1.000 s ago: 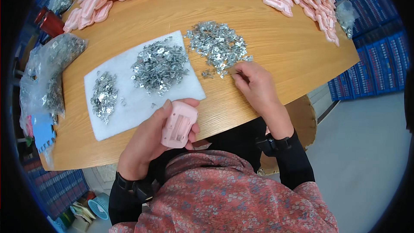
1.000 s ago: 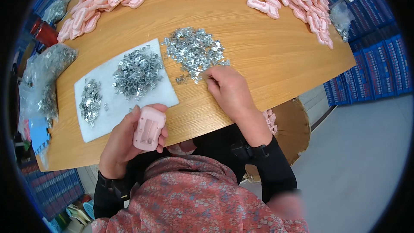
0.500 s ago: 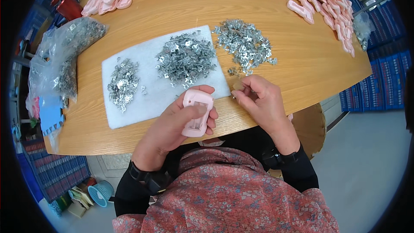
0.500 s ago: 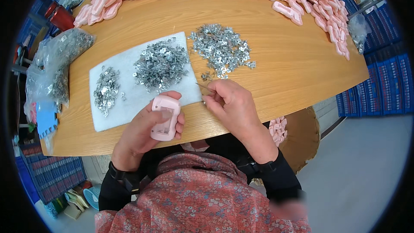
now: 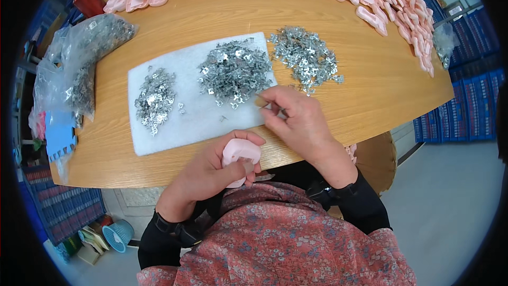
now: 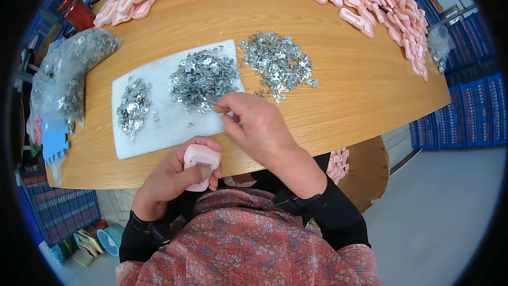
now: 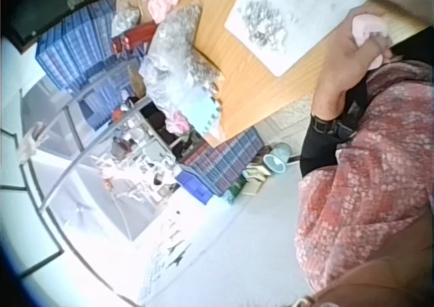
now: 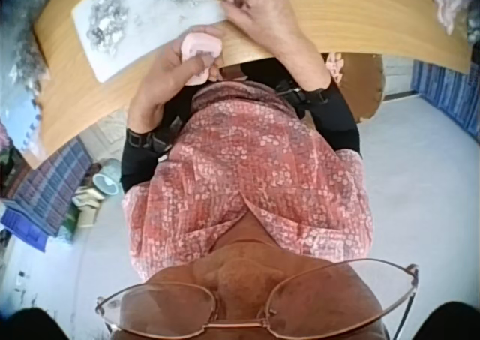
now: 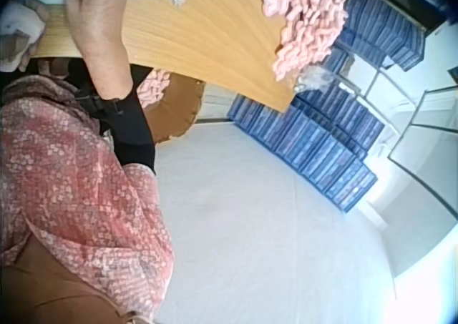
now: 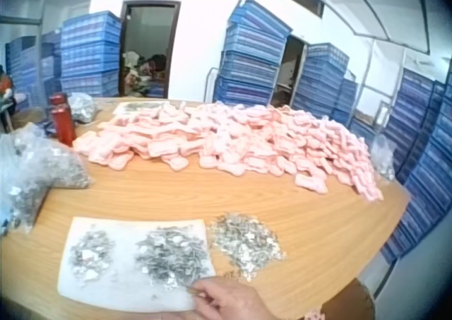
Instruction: The person assembles small pink plastic cases by inserting metal components into them using a small tool. They repeatedly pick up a case, insert a metal piece, and place the finished unit on the table. The workspace contains piles of pink cases and metal parts.
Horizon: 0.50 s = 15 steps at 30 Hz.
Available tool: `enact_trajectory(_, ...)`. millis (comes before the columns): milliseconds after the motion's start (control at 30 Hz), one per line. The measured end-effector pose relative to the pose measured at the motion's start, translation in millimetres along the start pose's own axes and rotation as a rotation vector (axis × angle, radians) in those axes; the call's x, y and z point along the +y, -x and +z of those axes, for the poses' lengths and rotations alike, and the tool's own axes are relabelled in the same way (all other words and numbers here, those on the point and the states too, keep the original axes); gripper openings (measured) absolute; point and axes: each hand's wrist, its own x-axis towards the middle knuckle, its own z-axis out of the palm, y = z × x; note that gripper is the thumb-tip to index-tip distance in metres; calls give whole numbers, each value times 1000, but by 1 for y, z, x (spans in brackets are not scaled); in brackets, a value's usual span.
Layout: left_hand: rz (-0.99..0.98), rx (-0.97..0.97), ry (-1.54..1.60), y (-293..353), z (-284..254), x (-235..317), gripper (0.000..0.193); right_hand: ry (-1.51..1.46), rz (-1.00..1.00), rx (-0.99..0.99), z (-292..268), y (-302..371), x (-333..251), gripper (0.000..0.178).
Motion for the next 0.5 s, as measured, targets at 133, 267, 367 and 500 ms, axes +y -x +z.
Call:
enact_trajectory(133, 2, 12, 24, 9, -4, -1, 42, 21, -158, -27, 26, -15, -2, 18)
enact_trajectory(267, 52, 47, 40, 18, -11, -1, 42, 166, -240, -62, 38, -23, 0, 18)
enact_trajectory(367, 157, 178, 86, 19, -12, 0, 43, 127, -228, -40, 37, -23, 2, 16)
enact_trajectory(500, 236, 385, 191, 5, -7, 11, 46, 21, -153, -22, 19, -14, -19, 17)
